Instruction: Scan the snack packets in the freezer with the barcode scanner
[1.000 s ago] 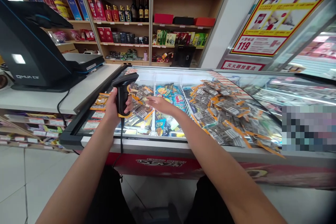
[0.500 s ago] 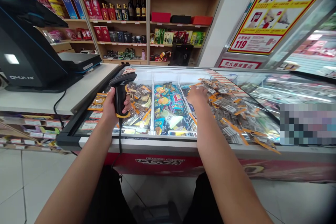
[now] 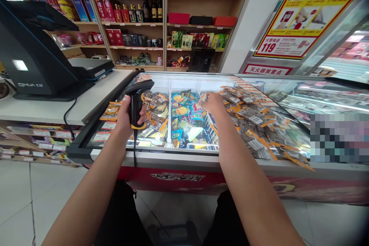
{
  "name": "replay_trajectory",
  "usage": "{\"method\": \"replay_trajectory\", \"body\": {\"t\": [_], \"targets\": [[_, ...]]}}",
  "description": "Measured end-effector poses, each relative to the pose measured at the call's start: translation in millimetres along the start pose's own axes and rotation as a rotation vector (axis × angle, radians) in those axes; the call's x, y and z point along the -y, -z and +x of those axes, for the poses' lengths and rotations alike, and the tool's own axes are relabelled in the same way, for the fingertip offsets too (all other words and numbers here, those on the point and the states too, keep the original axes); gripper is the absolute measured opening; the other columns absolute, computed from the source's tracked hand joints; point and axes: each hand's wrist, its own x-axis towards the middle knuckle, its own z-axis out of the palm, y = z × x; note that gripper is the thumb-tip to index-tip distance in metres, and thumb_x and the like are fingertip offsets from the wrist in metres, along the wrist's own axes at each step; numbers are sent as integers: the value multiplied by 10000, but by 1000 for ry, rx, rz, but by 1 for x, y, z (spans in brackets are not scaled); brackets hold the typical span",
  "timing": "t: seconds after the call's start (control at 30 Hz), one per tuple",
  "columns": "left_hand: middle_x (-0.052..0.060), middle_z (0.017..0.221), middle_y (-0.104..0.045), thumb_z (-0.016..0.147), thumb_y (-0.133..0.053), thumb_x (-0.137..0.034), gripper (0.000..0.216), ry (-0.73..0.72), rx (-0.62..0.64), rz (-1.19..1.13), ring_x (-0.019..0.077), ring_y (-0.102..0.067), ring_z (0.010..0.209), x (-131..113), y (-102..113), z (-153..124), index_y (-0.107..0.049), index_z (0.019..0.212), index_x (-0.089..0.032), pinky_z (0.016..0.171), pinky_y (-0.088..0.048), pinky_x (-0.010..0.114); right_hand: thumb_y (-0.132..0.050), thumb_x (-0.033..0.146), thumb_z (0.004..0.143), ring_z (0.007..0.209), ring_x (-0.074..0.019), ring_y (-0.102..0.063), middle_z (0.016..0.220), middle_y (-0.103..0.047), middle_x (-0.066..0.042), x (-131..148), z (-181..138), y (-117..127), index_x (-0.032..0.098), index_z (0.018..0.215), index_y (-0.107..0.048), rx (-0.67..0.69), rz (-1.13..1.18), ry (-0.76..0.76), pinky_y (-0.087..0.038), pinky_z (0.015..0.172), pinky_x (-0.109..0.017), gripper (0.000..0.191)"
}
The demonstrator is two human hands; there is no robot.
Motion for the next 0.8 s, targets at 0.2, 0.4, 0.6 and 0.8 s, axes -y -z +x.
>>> {"method": "replay_trajectory", "body": {"t": [0.2, 0.4, 0.6, 0.8], "targets": [[-18, 578, -535, 988, -512, -647, 484, 16, 68, 7, 84, -424, 315, 1, -1, -2, -554, 834, -190, 365, -340, 218, -702, 261, 771, 854, -239, -683, 920, -710, -55, 32, -9, -10, 210, 963, -645, 115, 563, -106, -558, 838, -389, 207], [-18, 588, -558, 942, -588, -658, 476, 99, 186, 51, 101, -438, 305, 5, 3, -3, -612, 959, -183, 345, -332, 233, -598, 426, 886, 982, -222, -715, 1088, -704, -18, 58, -24, -15, 276, 951, -422, 365, 1087, -243, -598, 814, -432, 241], [7, 597, -597, 886, -654, -705, 527, 175, 336, 159, 122, -479, 332, 13, 9, -2, -616, 939, -183, 333, -335, 239, -524, 676, 946, 1082, -242, -728, 1205, -704, -51, 73, -35, -26, 292, 1031, -431, 212, 1275, -76, -590, 793, -373, 404], [16, 599, -586, 921, -578, -748, 586, 224, 369, 210, 112, -493, 359, 15, 11, -1, -595, 829, -169, 358, -371, 234, -612, 742, 916, 975, -187, -733, 1027, -687, 17, 71, -31, -39, 307, 1021, -508, 56, 1498, -108, -572, 731, -292, 460]]}}
